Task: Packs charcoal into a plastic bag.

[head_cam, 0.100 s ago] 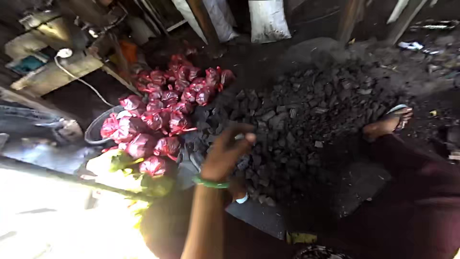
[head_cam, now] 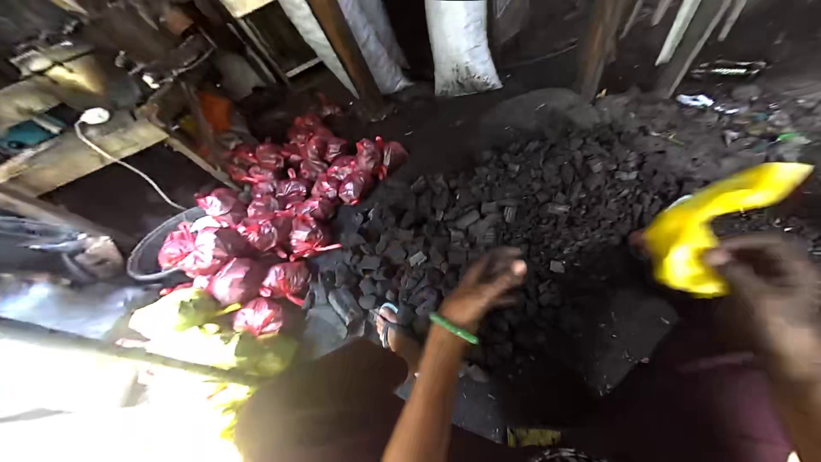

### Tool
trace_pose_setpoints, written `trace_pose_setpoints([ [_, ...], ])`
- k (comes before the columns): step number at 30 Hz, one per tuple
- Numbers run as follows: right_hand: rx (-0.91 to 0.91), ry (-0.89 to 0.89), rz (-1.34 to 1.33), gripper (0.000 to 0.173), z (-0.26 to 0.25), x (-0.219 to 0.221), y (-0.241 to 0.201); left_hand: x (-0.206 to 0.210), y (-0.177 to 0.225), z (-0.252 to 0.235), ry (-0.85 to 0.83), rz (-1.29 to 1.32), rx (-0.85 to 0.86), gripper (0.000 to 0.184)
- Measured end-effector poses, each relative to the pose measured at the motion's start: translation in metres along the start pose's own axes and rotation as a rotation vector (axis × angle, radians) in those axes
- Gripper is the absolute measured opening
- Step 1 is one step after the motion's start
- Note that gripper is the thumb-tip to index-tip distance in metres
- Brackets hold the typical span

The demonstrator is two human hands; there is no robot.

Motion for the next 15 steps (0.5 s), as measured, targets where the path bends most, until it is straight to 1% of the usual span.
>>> trace_pose_setpoints([
  [1, 0.066, 0.035, -0.010, 0.015, 0.003, 0.023, -0.005, 0.016, -0.024, -0.012, -0.029, 0.124, -0.091, 0.055],
  [2, 0.103, -0.034, -0.010, 0.015, 0.006, 0.049, -0.011, 0.027, -0.045, -0.019, -0.024, 0.243, -0.176, 0.058],
  [3, 0.124, -0.157, -0.006, 0.016, 0.011, 0.075, -0.017, 0.036, -0.060, -0.023, -0.009, 0.337, -0.229, 0.060],
  [5, 0.106, -0.422, 0.017, 0.022, 0.024, 0.116, -0.022, 0.044, -0.069, -0.023, 0.010, 0.463, -0.239, 0.052],
  [6, 0.098, -0.530, 0.032, 0.025, 0.031, 0.129, -0.024, 0.044, -0.068, -0.022, 0.030, 0.509, -0.223, 0.043],
  [7, 0.098, -0.605, 0.035, 0.026, 0.038, 0.137, -0.026, 0.041, -0.067, -0.021, 0.068, 0.516, -0.200, 0.032],
  [8, 0.102, -0.650, 0.021, 0.025, 0.043, 0.140, -0.026, 0.037, -0.065, -0.020, 0.101, 0.488, -0.178, 0.026],
  [9, 0.111, -0.665, -0.011, 0.023, 0.047, 0.141, -0.024, 0.031, -0.062, -0.020, 0.132, 0.445, -0.155, 0.025],
  [11, 0.160, -0.616, -0.100, 0.019, 0.048, 0.137, -0.017, 0.022, -0.057, -0.019, 0.172, 0.385, -0.111, 0.025],
  [12, 0.188, -0.534, -0.138, 0.016, 0.046, 0.132, -0.014, 0.018, -0.055, -0.018, 0.175, 0.371, -0.095, 0.025],
  [15, 0.168, -0.142, -0.128, 0.009, 0.035, 0.114, -0.009, 0.015, -0.047, -0.011, 0.124, 0.278, -0.061, 0.020],
])
Point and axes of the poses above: each hand's wrist, its own z-axis away from the middle knuckle, its own x-axis out of the palm, y = z × x, the point moved 5 cm from there along -z, towards the middle knuckle, and after that the axes turned 11 degrees about z, right-handed, at the moved point
